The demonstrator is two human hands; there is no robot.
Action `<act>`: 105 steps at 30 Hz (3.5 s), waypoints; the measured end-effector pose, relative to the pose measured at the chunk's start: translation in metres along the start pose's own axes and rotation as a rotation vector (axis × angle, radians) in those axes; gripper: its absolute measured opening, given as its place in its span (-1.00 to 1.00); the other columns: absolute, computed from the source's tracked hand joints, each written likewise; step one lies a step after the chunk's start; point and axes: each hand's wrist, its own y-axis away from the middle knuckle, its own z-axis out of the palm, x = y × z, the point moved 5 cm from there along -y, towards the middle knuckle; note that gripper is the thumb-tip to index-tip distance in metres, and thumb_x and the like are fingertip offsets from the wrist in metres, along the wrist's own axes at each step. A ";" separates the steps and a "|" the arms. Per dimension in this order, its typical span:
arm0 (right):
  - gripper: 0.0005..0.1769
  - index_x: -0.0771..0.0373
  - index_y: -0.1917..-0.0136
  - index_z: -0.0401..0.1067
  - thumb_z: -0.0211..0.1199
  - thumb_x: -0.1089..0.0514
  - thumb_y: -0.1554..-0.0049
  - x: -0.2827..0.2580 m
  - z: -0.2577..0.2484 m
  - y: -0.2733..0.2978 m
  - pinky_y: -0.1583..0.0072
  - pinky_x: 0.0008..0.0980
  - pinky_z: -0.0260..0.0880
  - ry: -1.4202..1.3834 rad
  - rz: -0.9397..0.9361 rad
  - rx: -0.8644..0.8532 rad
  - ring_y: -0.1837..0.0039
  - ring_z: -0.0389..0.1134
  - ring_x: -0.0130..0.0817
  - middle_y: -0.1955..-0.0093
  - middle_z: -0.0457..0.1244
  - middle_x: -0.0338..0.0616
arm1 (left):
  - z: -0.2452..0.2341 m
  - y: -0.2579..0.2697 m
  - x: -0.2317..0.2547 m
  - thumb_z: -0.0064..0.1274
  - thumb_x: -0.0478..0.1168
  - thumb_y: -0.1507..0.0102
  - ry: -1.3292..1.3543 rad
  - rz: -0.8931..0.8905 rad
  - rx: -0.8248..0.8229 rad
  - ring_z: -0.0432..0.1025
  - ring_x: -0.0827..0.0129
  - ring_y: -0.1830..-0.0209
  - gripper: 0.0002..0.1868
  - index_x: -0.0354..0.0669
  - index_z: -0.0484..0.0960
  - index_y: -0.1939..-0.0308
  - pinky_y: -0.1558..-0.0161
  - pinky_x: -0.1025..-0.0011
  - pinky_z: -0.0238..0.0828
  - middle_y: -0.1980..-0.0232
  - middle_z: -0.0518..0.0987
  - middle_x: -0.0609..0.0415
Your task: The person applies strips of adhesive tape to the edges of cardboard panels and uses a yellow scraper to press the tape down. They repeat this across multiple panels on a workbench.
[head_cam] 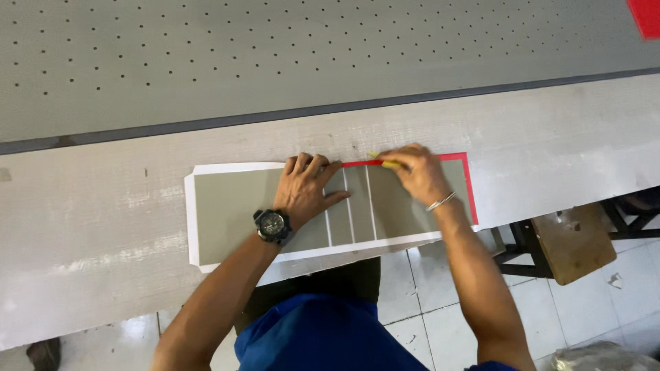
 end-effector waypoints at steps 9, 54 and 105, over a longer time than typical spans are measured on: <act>-0.67 0.06 -0.15 0.68 0.32 0.36 -0.19 -0.014 0.021 0.074 -0.39 -0.05 0.44 0.169 -0.055 -0.017 -0.23 0.50 -0.08 -0.12 0.53 -0.25 | -0.001 0.024 -0.002 0.07 0.32 -0.37 -0.050 0.091 0.049 0.44 0.14 -0.33 -0.34 -0.03 0.66 -0.35 -0.30 0.15 0.36 -0.26 0.61 0.06; -0.81 0.17 -0.18 0.68 0.45 0.08 -0.35 -0.003 0.022 0.004 -0.38 -0.16 0.43 -0.195 0.162 0.264 -0.30 0.51 -0.09 -0.18 0.50 -0.06 | -0.045 0.036 -0.048 0.19 0.48 -0.22 -0.014 -0.007 0.093 0.35 0.11 -0.11 -0.22 0.02 0.66 -0.26 -0.24 0.09 0.27 -0.04 0.40 0.10; -0.78 0.09 -0.06 0.70 0.45 0.34 -0.18 -0.177 0.120 -0.076 -0.22 -0.03 0.50 -0.135 -0.218 0.058 -0.15 0.53 0.01 -0.02 0.51 -0.13 | -0.126 0.095 -0.054 0.42 0.58 0.20 -0.169 -0.638 0.022 -0.24 -0.48 -0.76 0.68 -0.15 -0.02 -0.79 -0.66 -0.44 -0.46 -0.80 -0.05 -0.32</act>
